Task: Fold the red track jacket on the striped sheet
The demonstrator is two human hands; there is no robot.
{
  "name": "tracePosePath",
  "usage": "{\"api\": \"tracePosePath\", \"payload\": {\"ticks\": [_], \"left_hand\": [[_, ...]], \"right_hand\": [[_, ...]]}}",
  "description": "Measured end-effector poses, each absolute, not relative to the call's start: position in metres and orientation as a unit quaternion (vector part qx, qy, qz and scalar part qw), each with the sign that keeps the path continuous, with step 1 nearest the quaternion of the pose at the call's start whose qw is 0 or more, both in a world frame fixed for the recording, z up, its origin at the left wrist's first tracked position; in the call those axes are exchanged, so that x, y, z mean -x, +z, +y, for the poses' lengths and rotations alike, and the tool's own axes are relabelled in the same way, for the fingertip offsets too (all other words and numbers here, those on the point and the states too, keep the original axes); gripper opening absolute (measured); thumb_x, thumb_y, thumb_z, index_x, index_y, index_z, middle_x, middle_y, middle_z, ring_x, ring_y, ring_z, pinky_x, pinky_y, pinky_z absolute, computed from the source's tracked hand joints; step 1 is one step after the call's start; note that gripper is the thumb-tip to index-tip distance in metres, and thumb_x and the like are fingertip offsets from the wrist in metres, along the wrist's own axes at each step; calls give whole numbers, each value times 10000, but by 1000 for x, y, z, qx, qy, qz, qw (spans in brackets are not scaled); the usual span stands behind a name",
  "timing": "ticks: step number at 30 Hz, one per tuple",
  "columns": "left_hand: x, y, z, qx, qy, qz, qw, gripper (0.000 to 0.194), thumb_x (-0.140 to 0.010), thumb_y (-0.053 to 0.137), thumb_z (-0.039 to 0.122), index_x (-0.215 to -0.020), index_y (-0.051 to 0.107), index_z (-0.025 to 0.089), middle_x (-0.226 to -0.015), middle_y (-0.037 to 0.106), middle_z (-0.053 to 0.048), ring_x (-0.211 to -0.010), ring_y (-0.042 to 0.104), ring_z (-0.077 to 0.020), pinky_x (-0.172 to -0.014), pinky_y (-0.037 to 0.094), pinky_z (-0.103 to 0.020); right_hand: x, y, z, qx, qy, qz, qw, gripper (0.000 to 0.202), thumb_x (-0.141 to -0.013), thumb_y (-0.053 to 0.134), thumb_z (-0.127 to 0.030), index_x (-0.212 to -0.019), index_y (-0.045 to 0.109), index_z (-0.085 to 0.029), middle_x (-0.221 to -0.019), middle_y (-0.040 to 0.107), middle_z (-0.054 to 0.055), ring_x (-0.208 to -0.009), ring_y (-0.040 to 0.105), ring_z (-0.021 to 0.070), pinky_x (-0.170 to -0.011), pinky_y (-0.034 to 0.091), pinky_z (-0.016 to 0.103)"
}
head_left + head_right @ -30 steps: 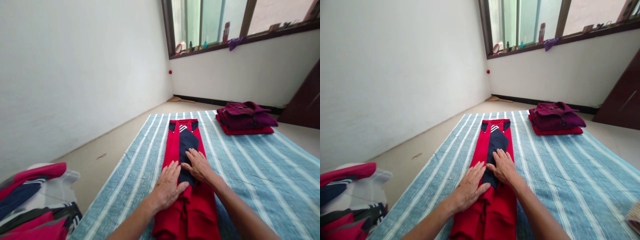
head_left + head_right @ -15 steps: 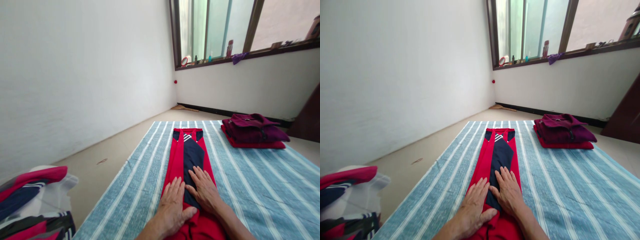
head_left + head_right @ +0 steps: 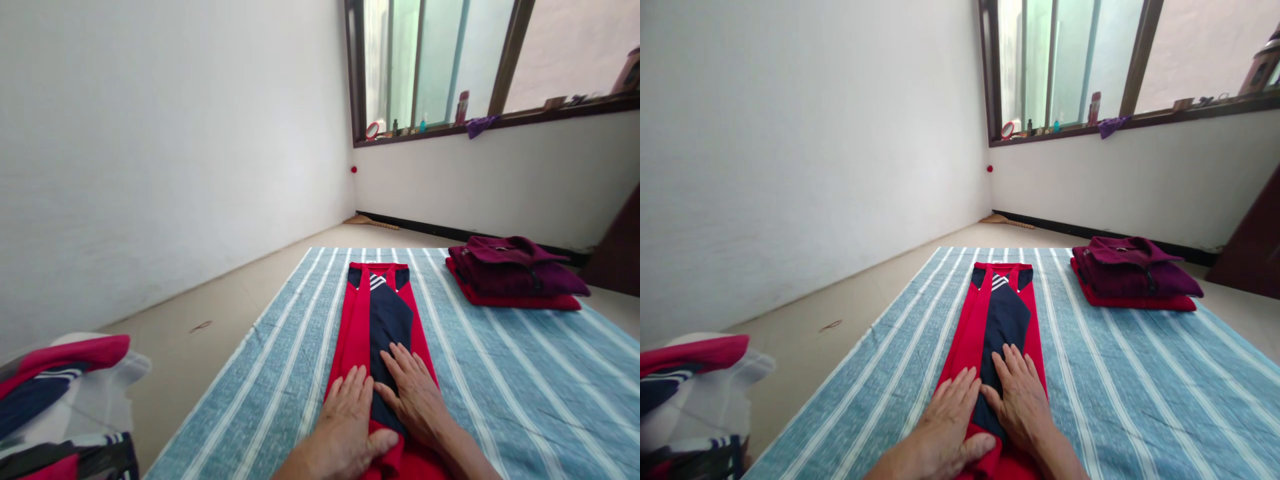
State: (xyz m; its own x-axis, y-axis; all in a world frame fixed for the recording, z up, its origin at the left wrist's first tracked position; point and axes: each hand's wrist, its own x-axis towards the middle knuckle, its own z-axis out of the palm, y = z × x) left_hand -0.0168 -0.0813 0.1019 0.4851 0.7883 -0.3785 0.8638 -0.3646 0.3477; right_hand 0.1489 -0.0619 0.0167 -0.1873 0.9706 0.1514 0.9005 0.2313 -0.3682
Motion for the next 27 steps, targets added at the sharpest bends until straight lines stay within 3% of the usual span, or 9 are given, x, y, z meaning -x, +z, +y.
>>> {"api": "tracePosePath", "payload": {"ticks": [2, 4, 6, 10, 14, 27], "left_hand": [[23, 109, -71, -834, -57, 477, 272, 669, -855, 434, 535, -1376, 395, 118, -1471, 328, -180, -1357, 287, -312, -1094, 234, -466], [30, 113, -57, -846, -18, 458, 273, 487, -870, 442, 496, -1222, 536, 174, -1279, 563, -124, -1156, 526, -266, -969, 395, -377], [34, 110, -44, -853, 27, 454, 255, 341, -864, 481, 442, -1074, 591, 196, -1042, 658, -49, -923, 611, -201, -812, 456, -288], [35, 80, -30, -862, 103, 455, 196, 135, -800, 578, 302, -865, 612, 189, -795, 622, 4, -737, 576, -154, -678, 435, -234], [35, 48, -33, -835, 232, 472, 160, 193, -795, 528, 165, -967, 609, 193, -859, 615, -20, -787, 569, -152, -737, 445, -246], [40, 42, -34, -833, 267, 447, 186, 189, -780, 547, 155, -951, 618, 194, -834, 615, -21, -770, 570, -151, -724, 456, -246]], "right_hand": [[-149, 17, -62, 613, 96, -763, 180, 595, -891, 388, -562, -1359, 461, -201, -1453, 363, 91, -1355, 287, 259, -1102, 229, 450], [-149, 17, -62, 614, 92, -762, 183, 586, -888, 408, -547, -1360, 458, -203, -1451, 368, 92, -1353, 290, 260, -1101, 237, 450], [-149, 16, -62, 614, 87, -762, 186, 575, -885, 427, -531, -1356, 464, -204, -1447, 372, 92, -1351, 294, 260, -1099, 243, 450], [-149, 14, -61, 613, 85, -763, 186, 575, -883, 425, -542, -1352, 470, -212, -1446, 375, 83, -1350, 298, 255, -1102, 246, 450], [-149, 6, -61, 614, 79, -763, 188, 582, -875, 427, -562, -1339, 488, -215, -1438, 390, 80, -1344, 310, 264, -1101, 251, 462], [-152, -9, -60, 608, 43, -769, 195, 581, -860, 450, -576, -1314, 516, -220, -1422, 414, 71, -1328, 340, 269, -1095, 280, 467]]}}
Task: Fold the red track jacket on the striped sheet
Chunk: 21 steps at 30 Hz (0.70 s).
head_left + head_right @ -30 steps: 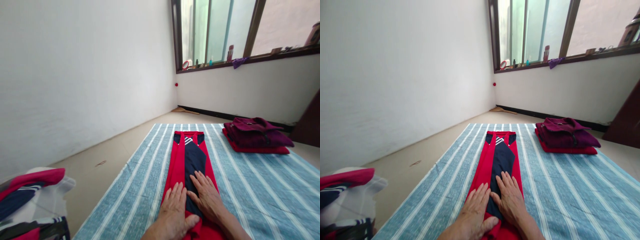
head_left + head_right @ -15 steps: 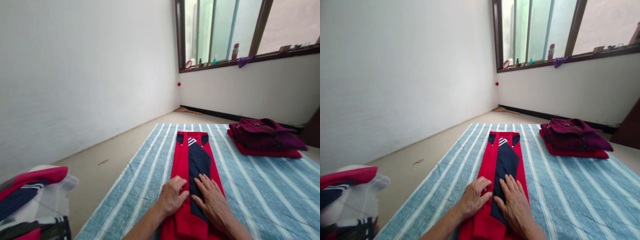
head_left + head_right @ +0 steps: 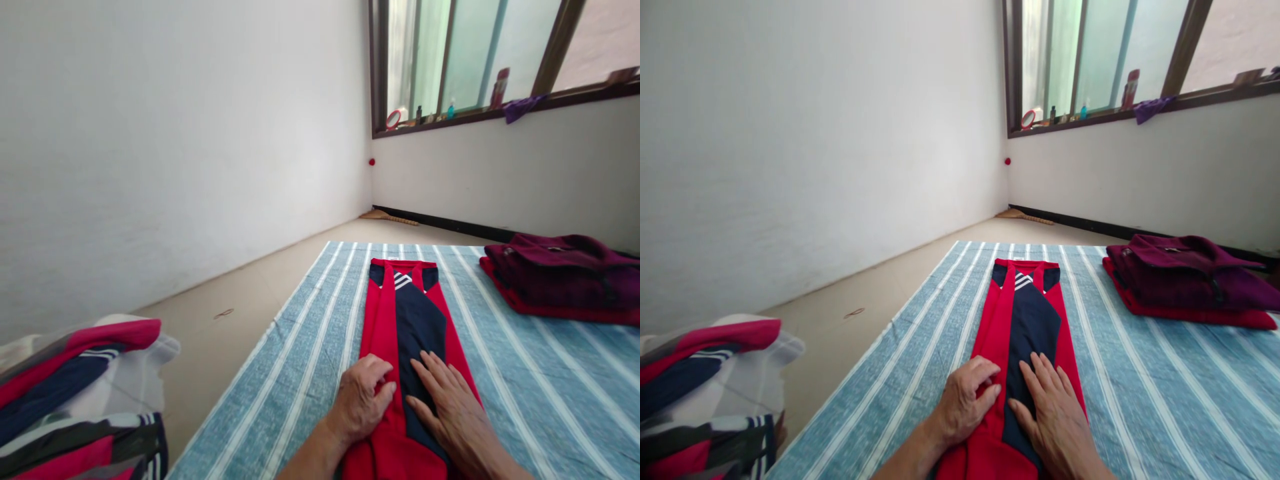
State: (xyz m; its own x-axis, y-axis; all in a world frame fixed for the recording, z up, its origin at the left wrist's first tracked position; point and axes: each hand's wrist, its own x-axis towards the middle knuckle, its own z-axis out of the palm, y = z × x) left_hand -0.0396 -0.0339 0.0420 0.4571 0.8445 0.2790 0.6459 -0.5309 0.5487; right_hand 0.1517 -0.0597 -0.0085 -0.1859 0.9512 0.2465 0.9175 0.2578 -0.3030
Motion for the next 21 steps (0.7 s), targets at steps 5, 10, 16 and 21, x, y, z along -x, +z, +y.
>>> {"api": "tracePosePath", "payload": {"ticks": [5, 10, 16, 21], "left_hand": [[41, 43, -33, -840, 255, 438, 192, 202, -767, 566, 167, -961, 615, 196, -847, 616, -25, -786, 572, -159, -737, 463, -249], [41, 43, -31, -846, 249, 437, 180, 208, -786, 542, 162, -980, 605, 198, -864, 614, -26, -787, 577, -155, -735, 466, -246], [41, 44, -30, -849, 246, 437, 169, 207, -800, 529, 167, -990, 608, 191, -861, 614, -24, -779, 579, -152, -732, 470, -248], [41, 45, -30, -850, 245, 436, 167, 205, -799, 525, 168, -985, 607, 194, -857, 615, -22, -779, 584, -151, -728, 471, -244]], "right_hand": [[-151, -7, -60, 610, 54, -765, 198, 576, -860, 448, -572, -1318, 511, -228, -1429, 407, 68, -1333, 330, 271, -1097, 271, 469], [-150, 2, -61, 614, 69, -763, 191, 565, -870, 436, -553, -1327, 501, -227, -1435, 397, 65, -1342, 313, 261, -1102, 256, 462], [-150, 8, -61, 613, 81, -763, 189, 568, -871, 437, -545, -1335, 492, -222, -1437, 394, 64, -1347, 304, 259, -1106, 250, 457], [-149, 10, -61, 614, 84, -763, 182, 569, -883, 417, -538, -1349, 473, -217, -1447, 376, 60, -1352, 294, 249, -1110, 239, 453]]}}
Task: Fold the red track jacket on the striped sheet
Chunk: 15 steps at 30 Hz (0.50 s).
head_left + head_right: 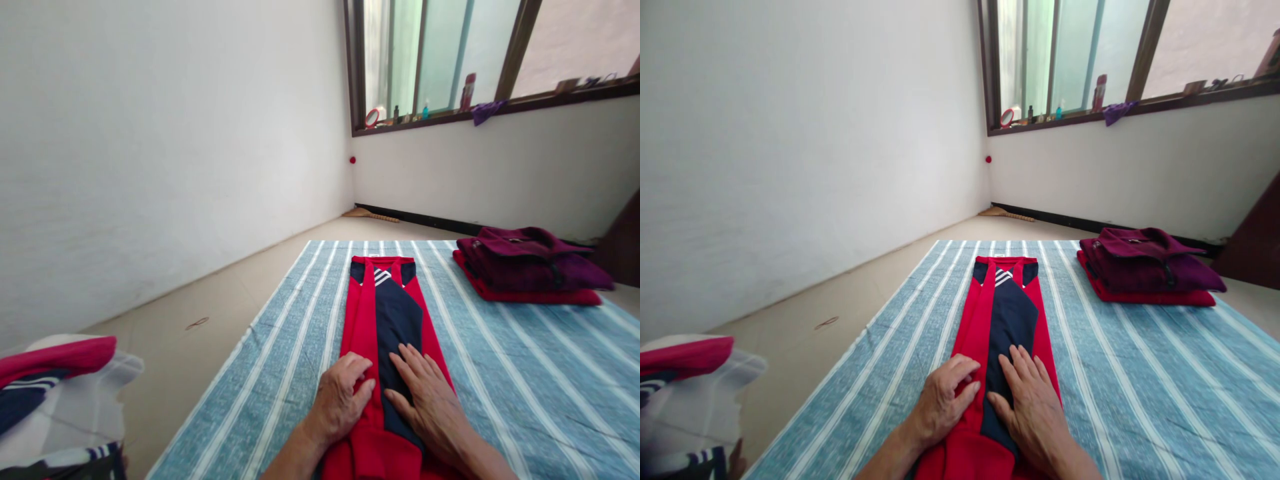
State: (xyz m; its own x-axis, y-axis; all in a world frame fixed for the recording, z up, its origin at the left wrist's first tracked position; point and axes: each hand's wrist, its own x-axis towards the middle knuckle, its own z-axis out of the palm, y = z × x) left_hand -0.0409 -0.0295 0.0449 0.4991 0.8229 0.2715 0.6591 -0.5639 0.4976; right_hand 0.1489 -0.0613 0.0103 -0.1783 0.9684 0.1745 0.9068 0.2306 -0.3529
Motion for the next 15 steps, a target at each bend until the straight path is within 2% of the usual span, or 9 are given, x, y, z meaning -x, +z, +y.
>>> {"api": "tracePosePath", "payload": {"ticks": [15], "left_hand": [[41, 45, -29, -848, 247, 438, 167, 206, -814, 495, 170, -988, 600, 206, -856, 620, -25, -781, 581, -154, -729, 475, -249]], "right_hand": [[-148, 13, -61, 619, 86, -761, 175, 567, -874, 431, -529, -1349, 474, -223, -1446, 375, 57, -1348, 305, 245, -1099, 252, 437]]}}
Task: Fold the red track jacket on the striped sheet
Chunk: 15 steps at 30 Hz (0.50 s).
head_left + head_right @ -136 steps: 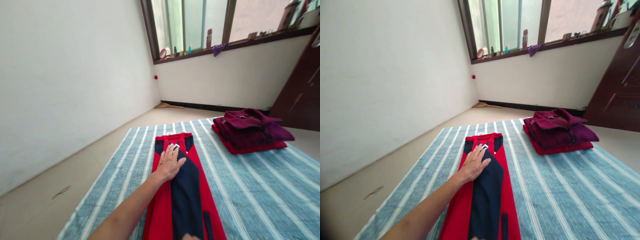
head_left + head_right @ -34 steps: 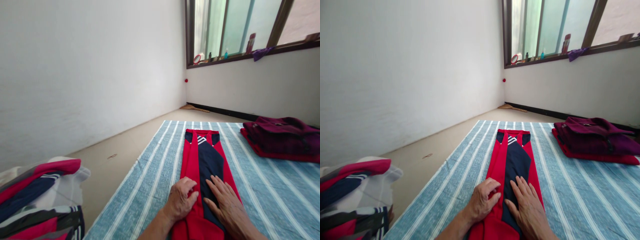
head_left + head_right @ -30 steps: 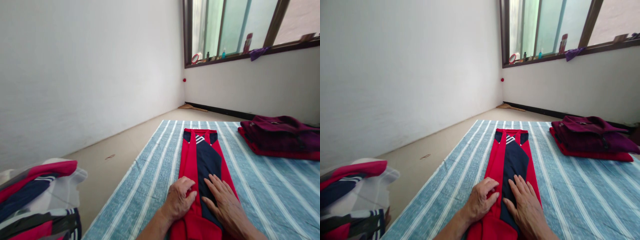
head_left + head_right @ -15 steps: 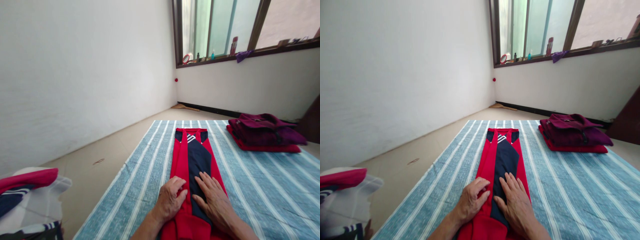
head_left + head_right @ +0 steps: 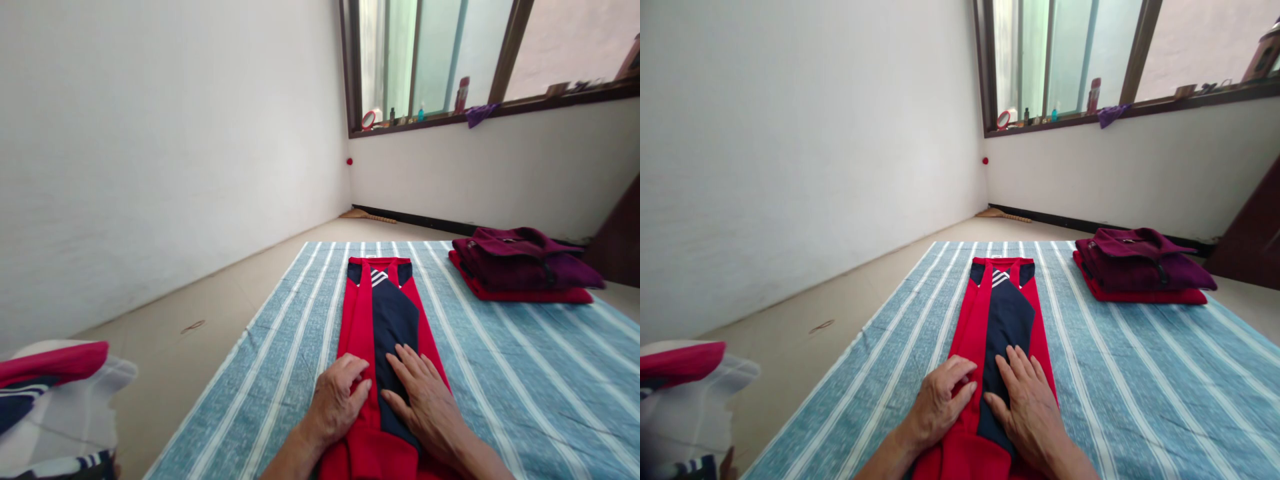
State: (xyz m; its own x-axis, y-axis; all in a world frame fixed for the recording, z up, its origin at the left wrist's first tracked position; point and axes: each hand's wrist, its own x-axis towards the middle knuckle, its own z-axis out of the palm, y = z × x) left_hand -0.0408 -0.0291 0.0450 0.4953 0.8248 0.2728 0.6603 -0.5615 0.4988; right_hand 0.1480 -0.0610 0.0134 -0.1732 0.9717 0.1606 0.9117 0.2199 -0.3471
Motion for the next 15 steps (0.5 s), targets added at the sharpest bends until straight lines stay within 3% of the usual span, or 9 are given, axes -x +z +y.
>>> {"api": "tracePosePath", "payload": {"ticks": [15], "left_hand": [[42, 42, -28, -853, 254, 428, 159, 191, -819, 504, 164, -979, 603, 191, -848, 615, -24, -773, 583, -151, -719, 478, -248]], "right_hand": [[-148, 17, -62, 618, 94, -760, 178, 569, -883, 428, -526, -1362, 455, -221, -1459, 352, 54, -1358, 283, 243, -1107, 237, 436]]}}
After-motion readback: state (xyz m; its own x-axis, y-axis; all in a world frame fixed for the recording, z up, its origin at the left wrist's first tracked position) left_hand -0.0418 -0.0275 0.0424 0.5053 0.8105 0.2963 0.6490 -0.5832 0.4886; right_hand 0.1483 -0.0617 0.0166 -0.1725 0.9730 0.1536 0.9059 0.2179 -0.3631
